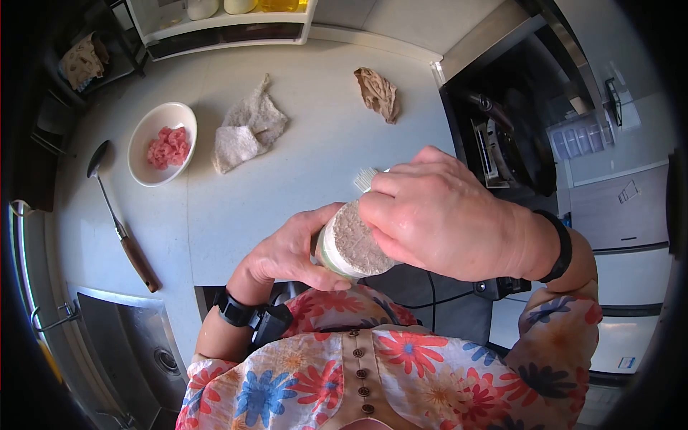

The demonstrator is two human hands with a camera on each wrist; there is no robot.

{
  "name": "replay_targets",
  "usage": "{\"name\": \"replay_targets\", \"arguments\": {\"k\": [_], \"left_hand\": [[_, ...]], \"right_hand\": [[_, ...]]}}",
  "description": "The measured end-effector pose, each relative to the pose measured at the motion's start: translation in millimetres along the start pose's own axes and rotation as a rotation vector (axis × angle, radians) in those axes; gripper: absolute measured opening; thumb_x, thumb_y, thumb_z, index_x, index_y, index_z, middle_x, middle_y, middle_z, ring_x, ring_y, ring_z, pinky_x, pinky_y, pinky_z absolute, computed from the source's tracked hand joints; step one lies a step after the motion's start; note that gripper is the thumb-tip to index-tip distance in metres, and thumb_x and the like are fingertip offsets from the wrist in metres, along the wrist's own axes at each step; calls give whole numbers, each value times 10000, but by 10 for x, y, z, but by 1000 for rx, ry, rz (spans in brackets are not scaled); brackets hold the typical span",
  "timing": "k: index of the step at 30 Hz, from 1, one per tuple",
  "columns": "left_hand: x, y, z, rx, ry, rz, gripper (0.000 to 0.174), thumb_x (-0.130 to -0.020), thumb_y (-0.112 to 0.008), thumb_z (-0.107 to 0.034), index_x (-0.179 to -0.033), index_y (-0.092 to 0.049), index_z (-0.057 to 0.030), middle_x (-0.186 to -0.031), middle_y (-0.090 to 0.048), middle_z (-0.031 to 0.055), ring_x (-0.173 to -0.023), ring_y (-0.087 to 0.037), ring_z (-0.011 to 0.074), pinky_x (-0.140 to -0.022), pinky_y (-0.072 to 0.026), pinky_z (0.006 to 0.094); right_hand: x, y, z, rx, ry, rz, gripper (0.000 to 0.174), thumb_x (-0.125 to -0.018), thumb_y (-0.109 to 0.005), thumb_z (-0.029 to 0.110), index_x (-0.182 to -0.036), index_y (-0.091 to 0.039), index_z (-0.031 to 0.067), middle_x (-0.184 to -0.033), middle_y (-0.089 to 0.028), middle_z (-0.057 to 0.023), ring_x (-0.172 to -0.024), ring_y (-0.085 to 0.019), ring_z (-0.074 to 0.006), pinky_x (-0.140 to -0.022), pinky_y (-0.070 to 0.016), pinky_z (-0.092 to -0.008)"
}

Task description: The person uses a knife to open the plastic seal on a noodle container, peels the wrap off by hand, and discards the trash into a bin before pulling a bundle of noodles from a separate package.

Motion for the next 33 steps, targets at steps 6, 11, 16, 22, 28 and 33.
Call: {"name": "replay_targets", "arguments": {"k": [6,11,16,22,28,33], "left_hand": [[-12,12,14,-76,-6,-12,802,-568,-844,-119,-1261,-461,5,-1131,-581,66,-1045,-527,146,-945,-405,297],[2,23,-12,-29,-5,-54,812,-573,-842,-139,-1267,-451,17,-1131,-581,71,-1049,-529,153,-953,-400,302],[7,37,14,-46,8,-66,821,-568,-843,-155,-1272,-453,4,-1123,-587,75,-1048,-535,161,-949,-404,306],[-1,18,8,-98,1,-72,809,-568,-842,-159,-1266,-463,-8,-1115,-591,72,-1040,-541,161,-941,-411,308],[23,20,-2,-41,19,-44,800,-571,-837,-153,-1263,-463,-9,-1121,-585,68,-1047,-534,158,-951,-400,306],[31,63,14,-43,34,-52,779,-573,-815,-126,-1260,-466,-9,-1126,-579,62,-1052,-528,157,-954,-394,306]], "right_hand": [[-9,-51,-7,51,23,63,129,-746,-645,128,-788,-539,68,-735,-541,-46,-724,-578,-210,-727,-397,-329],[-13,86,-186,-72,-42,-72,116,-742,-644,97,-778,-541,57,-670,-548,-58,-632,-578,-224,-638,-429,-338],[-20,7,-257,-353,-145,39,149,-774,-616,158,-741,-561,23,-648,-588,-131,-641,-594,-329,-600,-461,-404],[-39,-70,-294,-435,-189,94,199,-782,-651,200,-737,-564,27,-637,-598,-122,-627,-602,-306,-591,-463,-381],[-94,-127,-374,-556,-144,110,153,-779,-679,156,-776,-578,41,-615,-563,-70,-567,-558,-194,-549,-442,-308],[-101,-106,-347,-555,-157,112,154,-769,-657,156,-777,-576,25,-617,-582,-97,-581,-584,-226,-572,-450,-331]]}}
Point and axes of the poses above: each hand's wrist, its own x-axis away from the middle knuckle, its own y-axis out of the back of the hand, z = x × y, the point moved 7 cm from there along -x, towards the middle knuckle
